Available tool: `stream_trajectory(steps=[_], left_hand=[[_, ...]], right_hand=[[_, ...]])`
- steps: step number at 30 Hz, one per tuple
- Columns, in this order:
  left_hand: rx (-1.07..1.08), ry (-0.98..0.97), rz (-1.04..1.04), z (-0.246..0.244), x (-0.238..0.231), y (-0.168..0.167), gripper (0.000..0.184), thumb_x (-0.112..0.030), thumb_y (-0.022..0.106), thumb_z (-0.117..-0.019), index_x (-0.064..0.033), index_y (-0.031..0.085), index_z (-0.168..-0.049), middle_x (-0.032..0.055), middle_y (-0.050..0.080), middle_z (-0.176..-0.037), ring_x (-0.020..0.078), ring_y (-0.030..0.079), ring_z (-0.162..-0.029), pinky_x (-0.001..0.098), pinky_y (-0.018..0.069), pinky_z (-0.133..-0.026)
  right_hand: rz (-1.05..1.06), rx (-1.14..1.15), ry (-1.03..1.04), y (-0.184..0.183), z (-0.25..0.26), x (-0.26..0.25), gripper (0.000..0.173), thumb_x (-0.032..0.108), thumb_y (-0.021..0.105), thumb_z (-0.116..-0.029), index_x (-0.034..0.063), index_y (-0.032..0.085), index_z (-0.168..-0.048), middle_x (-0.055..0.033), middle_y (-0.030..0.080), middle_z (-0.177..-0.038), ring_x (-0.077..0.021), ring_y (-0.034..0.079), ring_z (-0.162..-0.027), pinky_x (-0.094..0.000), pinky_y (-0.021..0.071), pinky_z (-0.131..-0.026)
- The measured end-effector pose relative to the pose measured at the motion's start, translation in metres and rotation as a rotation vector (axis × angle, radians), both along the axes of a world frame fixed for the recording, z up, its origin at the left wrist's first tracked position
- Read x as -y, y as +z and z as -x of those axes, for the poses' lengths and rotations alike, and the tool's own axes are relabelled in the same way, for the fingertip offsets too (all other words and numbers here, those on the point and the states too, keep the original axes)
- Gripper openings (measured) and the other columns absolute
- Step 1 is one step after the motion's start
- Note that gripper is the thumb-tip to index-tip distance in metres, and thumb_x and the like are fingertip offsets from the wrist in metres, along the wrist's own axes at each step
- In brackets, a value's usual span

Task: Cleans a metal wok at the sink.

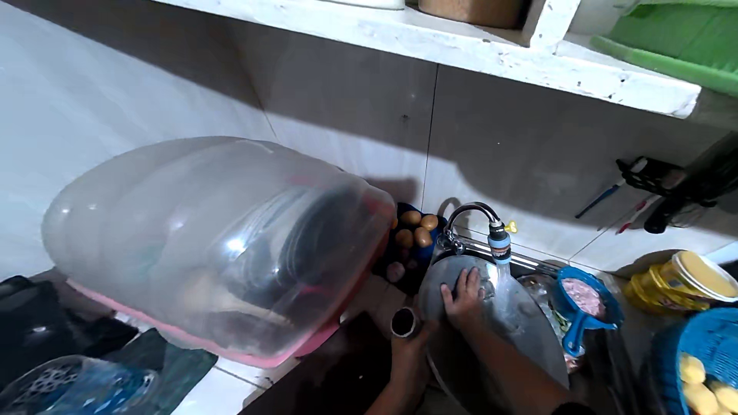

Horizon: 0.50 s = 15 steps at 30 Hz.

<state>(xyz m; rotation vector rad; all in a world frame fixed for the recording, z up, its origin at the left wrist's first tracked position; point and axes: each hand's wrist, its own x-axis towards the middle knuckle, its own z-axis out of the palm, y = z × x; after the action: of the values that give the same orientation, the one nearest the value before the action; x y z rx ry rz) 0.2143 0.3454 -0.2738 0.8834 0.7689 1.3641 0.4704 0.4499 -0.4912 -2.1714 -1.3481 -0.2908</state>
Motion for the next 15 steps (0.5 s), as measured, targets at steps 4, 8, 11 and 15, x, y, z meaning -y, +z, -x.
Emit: stream_trajectory(steps=[4,8,11,15], left_hand=[[0.002,-0.025,-0.016,-0.001,-0.003,-0.006,0.033,-0.001,0.074,-0.0873,-0.0011,0.063,-0.118,0.0165,0.068,-0.116,0.0281,0.067,-0.108,0.0492,0.0586,-0.093],[-0.048,0.017,0.019,0.016,-0.003,0.015,0.042,-0.004,0.073,-0.0880,-0.0019,0.061,-0.128,0.0156,0.068,-0.118,0.0259,0.068,-0.107,0.0471,0.0589,-0.092],[-0.059,0.076,0.046,0.027,-0.001,0.027,0.037,-0.004,0.075,-0.0866,-0.0016,0.063,-0.121,0.0164,0.069,-0.111,0.0264,0.068,-0.101,0.0490,0.0598,-0.089],[-0.040,0.091,0.028,0.032,0.008,0.023,0.031,-0.004,0.077,-0.0855,-0.0013,0.064,-0.113,0.0163,0.068,-0.105,0.0269,0.068,-0.097,0.0493,0.0598,-0.087]], right_hand=[[-0.046,-0.281,0.433,0.073,0.108,0.054,0.065,0.045,0.044,-0.1057,0.0141,0.033,-0.162,-0.0091,0.024,-0.170,-0.0259,0.020,-0.157,-0.0530,0.0216,-0.128],[0.490,-0.680,0.925,0.259,0.112,0.190,0.062,0.048,0.029,-0.1109,0.0132,0.028,-0.163,-0.0043,0.024,-0.170,-0.0177,0.019,-0.157,-0.0425,0.0197,-0.130],[0.841,-0.518,1.055,0.295,0.047,0.252,0.059,0.046,0.025,-0.1111,0.0173,0.030,-0.162,-0.0053,0.021,-0.171,-0.0235,0.017,-0.158,-0.0502,0.0200,-0.129],[0.881,-0.197,0.564,0.156,-0.057,0.277,0.091,0.084,0.043,-0.0884,0.0299,0.033,-0.161,-0.0092,0.027,-0.169,-0.0404,0.026,-0.153,-0.0798,0.0237,-0.112]])
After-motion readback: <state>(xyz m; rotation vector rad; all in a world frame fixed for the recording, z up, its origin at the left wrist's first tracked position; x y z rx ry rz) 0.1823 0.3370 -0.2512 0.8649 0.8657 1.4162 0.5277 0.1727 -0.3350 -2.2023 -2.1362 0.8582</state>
